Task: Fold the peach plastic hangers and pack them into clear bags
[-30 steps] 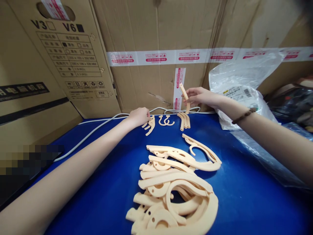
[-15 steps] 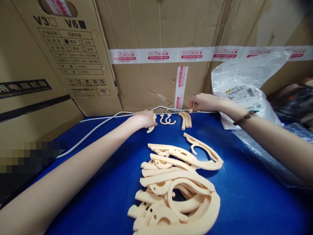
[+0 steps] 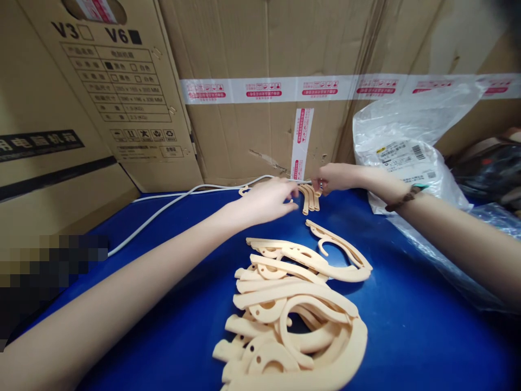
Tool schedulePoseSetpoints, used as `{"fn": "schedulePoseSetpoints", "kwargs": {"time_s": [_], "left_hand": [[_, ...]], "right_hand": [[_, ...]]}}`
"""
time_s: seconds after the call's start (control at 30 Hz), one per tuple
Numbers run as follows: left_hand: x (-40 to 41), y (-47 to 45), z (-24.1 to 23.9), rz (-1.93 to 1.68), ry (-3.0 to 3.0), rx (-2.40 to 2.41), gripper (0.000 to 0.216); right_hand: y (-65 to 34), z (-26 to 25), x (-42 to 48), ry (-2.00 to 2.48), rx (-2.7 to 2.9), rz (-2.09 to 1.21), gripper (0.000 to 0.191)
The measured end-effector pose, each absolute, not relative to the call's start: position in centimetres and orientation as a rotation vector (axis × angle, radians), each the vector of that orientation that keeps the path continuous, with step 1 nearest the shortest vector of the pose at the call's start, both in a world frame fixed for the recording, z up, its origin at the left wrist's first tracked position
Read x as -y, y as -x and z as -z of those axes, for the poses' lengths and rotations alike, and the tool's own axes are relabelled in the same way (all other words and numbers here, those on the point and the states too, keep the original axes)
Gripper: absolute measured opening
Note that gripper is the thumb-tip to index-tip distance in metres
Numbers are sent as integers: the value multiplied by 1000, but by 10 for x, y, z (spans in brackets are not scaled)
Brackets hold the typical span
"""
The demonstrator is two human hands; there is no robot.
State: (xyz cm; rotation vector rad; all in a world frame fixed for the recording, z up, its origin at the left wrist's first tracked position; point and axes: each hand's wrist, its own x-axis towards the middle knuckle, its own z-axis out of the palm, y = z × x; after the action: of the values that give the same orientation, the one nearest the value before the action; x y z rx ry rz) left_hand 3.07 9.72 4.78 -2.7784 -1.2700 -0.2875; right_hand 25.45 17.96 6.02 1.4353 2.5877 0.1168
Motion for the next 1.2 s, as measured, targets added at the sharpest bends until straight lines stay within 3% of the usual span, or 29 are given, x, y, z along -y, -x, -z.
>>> {"fn": "schedulePoseSetpoints", "kwargs": {"time_s": [0.1, 0.23, 0.57, 1.2], "left_hand": [[-86, -39, -43, 341, 3015, 883, 29], [-82, -40, -36, 262, 3112, 776, 25], [-79, -41, -41, 145, 3155, 908, 12], [-83, -41, -35, 156, 3124, 929, 18]], "right_hand": [[-253, -55, -176, -1407, -2576, -69, 24], [-251, -55, -170, -1410, -2560, -70, 27], [-248, -57, -169, -1455, -2498, -224, 21], [-252, -50, -179, -1439, -2655, -269, 16]]}}
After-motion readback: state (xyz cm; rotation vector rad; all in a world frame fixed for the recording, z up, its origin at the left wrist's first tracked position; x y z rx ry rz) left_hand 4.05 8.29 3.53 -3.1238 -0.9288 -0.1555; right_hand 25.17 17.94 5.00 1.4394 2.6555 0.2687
